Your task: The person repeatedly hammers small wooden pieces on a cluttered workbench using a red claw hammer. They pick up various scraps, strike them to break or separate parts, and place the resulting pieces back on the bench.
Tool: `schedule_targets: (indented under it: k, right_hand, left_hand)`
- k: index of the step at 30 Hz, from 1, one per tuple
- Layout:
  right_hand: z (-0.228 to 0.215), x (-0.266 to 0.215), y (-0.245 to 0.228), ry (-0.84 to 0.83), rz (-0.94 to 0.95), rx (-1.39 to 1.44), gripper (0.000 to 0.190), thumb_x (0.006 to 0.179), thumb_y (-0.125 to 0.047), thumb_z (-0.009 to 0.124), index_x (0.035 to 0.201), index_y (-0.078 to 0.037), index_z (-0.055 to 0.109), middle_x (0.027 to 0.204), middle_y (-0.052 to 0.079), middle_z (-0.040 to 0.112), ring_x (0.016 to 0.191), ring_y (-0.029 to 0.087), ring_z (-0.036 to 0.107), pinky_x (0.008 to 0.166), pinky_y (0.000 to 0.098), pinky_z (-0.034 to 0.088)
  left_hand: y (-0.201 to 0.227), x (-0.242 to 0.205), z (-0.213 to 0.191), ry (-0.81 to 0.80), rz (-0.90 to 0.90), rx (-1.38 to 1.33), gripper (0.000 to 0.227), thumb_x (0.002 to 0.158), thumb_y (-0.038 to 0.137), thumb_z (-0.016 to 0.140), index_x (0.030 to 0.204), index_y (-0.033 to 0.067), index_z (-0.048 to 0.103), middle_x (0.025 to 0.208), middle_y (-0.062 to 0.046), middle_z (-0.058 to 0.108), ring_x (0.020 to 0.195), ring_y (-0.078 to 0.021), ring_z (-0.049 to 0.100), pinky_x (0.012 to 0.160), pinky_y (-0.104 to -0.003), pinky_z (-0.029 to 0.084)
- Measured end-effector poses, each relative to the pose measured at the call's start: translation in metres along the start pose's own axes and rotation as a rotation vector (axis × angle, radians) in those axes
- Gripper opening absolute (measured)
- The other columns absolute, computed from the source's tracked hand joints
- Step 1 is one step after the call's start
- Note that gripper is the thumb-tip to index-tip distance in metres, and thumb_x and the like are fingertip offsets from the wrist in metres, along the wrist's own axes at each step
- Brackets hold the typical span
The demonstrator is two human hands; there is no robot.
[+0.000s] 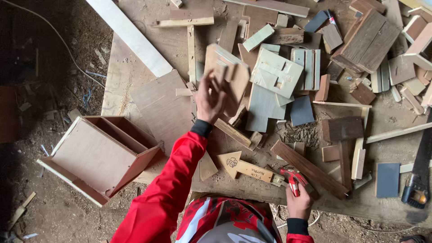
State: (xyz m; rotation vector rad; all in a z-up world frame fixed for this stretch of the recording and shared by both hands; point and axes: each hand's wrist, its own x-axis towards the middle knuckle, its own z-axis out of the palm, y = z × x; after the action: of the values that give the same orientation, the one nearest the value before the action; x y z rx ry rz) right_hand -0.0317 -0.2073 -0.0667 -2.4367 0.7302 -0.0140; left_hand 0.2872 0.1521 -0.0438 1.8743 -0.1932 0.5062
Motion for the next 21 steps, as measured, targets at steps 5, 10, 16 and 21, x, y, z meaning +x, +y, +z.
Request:
schedule_targets:
  k: [5,10,16,21]
  right_hand:
    - [-0.001,0.004,-0.01,0.017,-0.013,0.003,0.027,0.091,-0.024,0.076,0.109,-0.005,0.074,0.081,0.017,0.069,0.073,0.029,0.07,0.069,0.0385,0.053]
    - [-0.011,0.011,-0.004,-0.03,-0.055,0.035,0.026,0.091,-0.026,0.075,0.108,-0.006,0.074,0.078,0.016,0.069,0.066,0.028,0.068,0.066,0.0382,0.052]
    - [-0.018,0.02,0.015,-0.036,-0.093,0.023,0.024,0.091,-0.026,0.075,0.103,-0.005,0.074,0.076,0.016,0.068,0.063,0.027,0.065,0.064,0.0388,0.051]
    - [-0.034,0.021,0.02,-0.103,-0.096,0.08,0.021,0.091,-0.026,0.075,0.098,-0.006,0.074,0.071,0.012,0.069,0.059,0.021,0.066,0.061,0.0358,0.051]
  left_hand:
    - [0.023,0.007,-0.008,0.078,-0.542,-0.987,0.059,0.1,0.005,0.056,0.157,0.0044,0.04,0.141,-0.02,0.058,0.126,-0.0326,0.061,0.107,-0.045,0.053]
    - [0.037,-0.026,-0.011,-0.145,-0.857,-1.642,0.053,0.104,0.013,0.054,0.156,0.0039,0.042,0.143,-0.018,0.058,0.127,-0.0301,0.061,0.108,-0.043,0.053]
    - [0.057,-0.079,0.004,-0.238,-0.927,-1.76,0.049,0.109,0.022,0.05,0.154,0.0032,0.045,0.146,-0.015,0.058,0.128,-0.0271,0.061,0.109,-0.041,0.052]
    - [0.085,-0.115,0.013,-0.246,-0.843,-1.511,0.046,0.113,0.025,0.049,0.154,0.003,0.048,0.148,-0.012,0.058,0.128,-0.0236,0.06,0.111,-0.038,0.05]
